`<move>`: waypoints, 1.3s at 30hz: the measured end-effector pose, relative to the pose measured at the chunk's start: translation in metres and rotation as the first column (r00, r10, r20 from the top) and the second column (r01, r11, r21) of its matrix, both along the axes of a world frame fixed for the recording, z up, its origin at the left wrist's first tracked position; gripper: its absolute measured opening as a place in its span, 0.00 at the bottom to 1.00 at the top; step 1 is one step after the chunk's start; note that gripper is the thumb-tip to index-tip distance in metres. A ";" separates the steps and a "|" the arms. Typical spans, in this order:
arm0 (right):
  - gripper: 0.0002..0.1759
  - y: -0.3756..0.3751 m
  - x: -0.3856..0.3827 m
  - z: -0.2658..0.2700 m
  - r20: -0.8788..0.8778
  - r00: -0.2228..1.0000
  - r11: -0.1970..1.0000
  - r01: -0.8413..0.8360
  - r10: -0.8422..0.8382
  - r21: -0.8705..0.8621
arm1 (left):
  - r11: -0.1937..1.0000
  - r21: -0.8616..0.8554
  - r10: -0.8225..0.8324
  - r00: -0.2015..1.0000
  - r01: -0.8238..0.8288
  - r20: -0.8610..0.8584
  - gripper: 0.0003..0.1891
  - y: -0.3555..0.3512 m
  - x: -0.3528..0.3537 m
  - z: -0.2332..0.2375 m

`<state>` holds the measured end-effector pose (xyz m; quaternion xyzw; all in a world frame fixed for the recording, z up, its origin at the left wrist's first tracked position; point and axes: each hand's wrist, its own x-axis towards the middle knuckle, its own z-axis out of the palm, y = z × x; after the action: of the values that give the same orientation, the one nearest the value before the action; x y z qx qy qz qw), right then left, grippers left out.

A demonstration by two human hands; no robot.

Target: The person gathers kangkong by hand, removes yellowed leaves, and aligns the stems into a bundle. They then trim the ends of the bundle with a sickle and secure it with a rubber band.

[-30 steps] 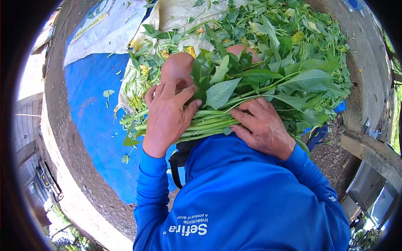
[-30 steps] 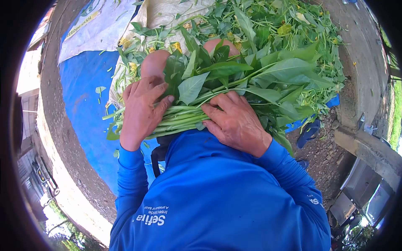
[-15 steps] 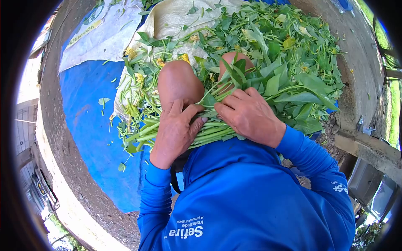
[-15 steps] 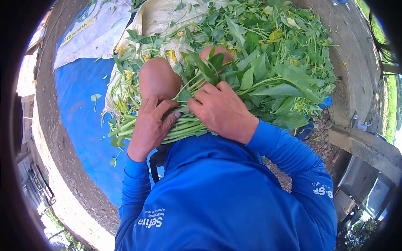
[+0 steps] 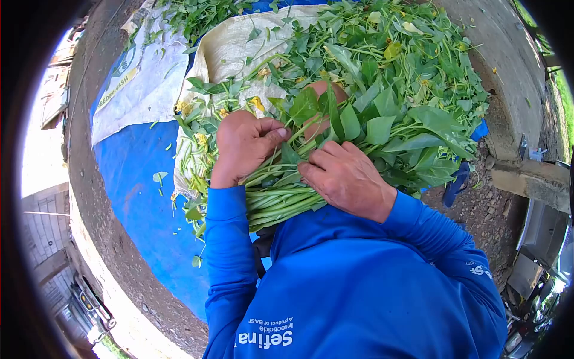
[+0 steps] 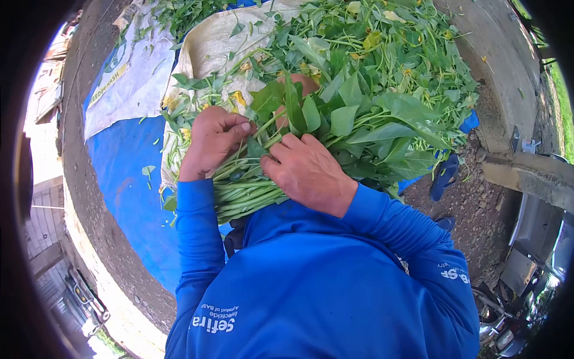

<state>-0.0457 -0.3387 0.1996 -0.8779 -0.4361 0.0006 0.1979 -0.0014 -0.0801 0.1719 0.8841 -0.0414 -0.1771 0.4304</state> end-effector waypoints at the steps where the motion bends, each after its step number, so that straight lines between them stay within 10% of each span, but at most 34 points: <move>1: 0.13 0.000 0.001 -0.001 0.004 1.000 1.000 0.003 -0.003 0.009 | 0.962 -0.252 0.077 0.990 -0.105 -0.120 0.11 0.007 -0.001 -0.007; 9: 0.13 -0.002 0.001 -0.005 0.008 1.000 0.998 0.002 -0.002 0.069 | 0.761 -0.582 0.082 0.932 -0.287 -0.352 0.11 0.018 -0.015 -0.017; 14: 0.05 -0.001 0.003 -0.007 -0.014 1.000 0.995 0.016 -0.014 0.095 | 0.991 -0.074 -0.109 0.992 0.113 0.058 0.21 -0.012 -0.001 -0.024; 17: 0.07 -0.001 0.012 -0.010 -0.122 0.993 0.978 0.023 0.003 0.208 | 0.765 0.641 0.052 0.988 0.054 -0.145 0.35 -0.049 0.014 0.061; 19: 0.12 0.000 0.023 -0.011 -0.345 0.937 0.978 0.117 -0.051 0.175 | 0.855 0.515 0.106 0.952 0.061 -0.288 0.37 -0.046 0.022 0.062; 22: 0.16 0.000 0.057 -0.029 -0.607 0.792 0.952 0.232 -0.067 0.198 | 0.964 -0.132 -0.263 0.908 0.231 -0.325 0.41 -0.030 0.003 -0.004; 24: 0.18 -0.006 0.073 -0.042 -0.693 0.719 0.936 0.213 0.044 0.281 | 0.909 -0.162 -0.414 0.789 0.383 -0.453 0.45 -0.030 0.007 -0.016; 27: 0.20 -0.015 0.074 0.003 -0.645 0.763 0.701 0.447 0.024 0.555 | 0.884 -0.467 -0.347 0.700 0.021 -0.625 0.43 -0.032 -0.005 -0.011; 30: 0.25 -0.036 0.054 0.049 -0.720 0.687 0.951 0.148 0.098 0.271 | 0.958 -0.156 -0.287 0.773 0.242 -0.565 0.41 -0.033 0.003 0.004; 33: 0.30 -0.039 0.018 0.048 -0.186 0.978 0.992 -0.111 0.099 -0.056 | 0.906 -0.409 -0.338 0.766 0.108 -0.547 0.41 -0.031 -0.005 -0.029; 39: 0.37 -0.037 -0.015 0.046 -0.301 0.952 0.974 -0.020 -0.049 -0.224 | 0.946 -0.249 -0.311 0.787 0.206 -0.533 0.41 -0.041 -0.001 -0.009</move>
<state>-0.0604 -0.3760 0.2457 -0.8871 -0.3911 0.1835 0.1624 -0.0028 -0.1214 0.1633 0.7356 -0.0488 -0.4840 0.4715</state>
